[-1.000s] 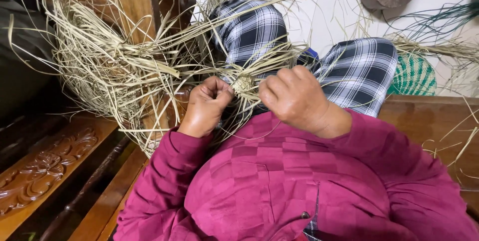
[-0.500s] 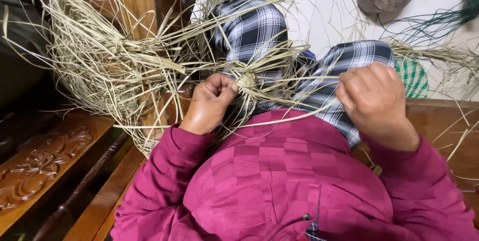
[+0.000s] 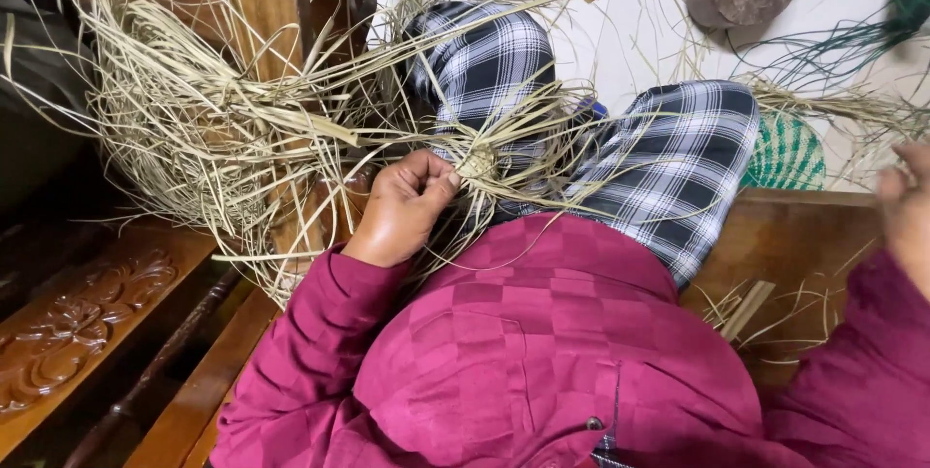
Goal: A person is weaving dried straw into a coiled mat or basket, using their hands and a small wooden tool to guide the strands.
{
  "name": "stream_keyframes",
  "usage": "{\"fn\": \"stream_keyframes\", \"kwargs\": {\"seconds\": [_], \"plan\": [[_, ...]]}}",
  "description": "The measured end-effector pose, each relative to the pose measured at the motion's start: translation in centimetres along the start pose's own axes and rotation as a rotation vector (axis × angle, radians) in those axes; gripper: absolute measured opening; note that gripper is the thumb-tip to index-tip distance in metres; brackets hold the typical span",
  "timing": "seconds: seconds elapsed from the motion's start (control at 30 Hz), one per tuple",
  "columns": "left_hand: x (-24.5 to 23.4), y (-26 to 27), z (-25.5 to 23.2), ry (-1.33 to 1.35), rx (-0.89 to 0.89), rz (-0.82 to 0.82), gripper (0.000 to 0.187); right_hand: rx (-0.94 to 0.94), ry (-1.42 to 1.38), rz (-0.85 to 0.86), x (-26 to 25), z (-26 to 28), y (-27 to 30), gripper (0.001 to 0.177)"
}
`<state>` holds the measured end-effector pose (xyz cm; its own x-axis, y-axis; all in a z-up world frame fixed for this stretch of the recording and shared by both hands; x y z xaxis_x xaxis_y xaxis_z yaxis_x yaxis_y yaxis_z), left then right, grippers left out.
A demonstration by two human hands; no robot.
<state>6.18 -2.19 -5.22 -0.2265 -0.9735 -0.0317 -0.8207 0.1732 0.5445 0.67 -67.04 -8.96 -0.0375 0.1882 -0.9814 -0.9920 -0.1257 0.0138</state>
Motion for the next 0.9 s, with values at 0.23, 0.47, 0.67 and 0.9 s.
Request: {"fn": "stream_keyframes", "kwargs": {"seconds": [0.23, 0.47, 0.67, 0.9], "plan": [[0.3, 0.3, -0.6, -0.012, 0.019, -0.021, 0.018, -0.464, -0.023, 0.489, -5.2, 38.5, -14.5, 0.037], [-0.3, 0.4, 0.4, 0.088, 0.004, -0.031, 0.015, -0.878, -0.411, -0.128, -8.4, 48.5, -16.6, 0.006], [-0.6, -0.5, 1.7, 0.06, -0.116, -0.105, 0.01, -0.841, -0.486, 0.003, -4.2, 48.9, -15.4, 0.02], [-0.7, -0.6, 0.3, 0.028, -0.106, -0.065, 0.01, -0.738, -0.825, 0.223, -3.6, 48.7, -16.2, 0.02]]}}
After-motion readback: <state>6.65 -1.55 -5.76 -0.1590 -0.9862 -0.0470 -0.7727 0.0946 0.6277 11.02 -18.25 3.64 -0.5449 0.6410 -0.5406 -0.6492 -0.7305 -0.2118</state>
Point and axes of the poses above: each hand's wrist, its own y-axis away from the middle knuckle, its own x-axis out of the palm, z = x × y, the point moved 8 cm from there along -y, towards the middle knuckle, and after that the axes turned 5 degrees about -y, right-handed, at the moved point
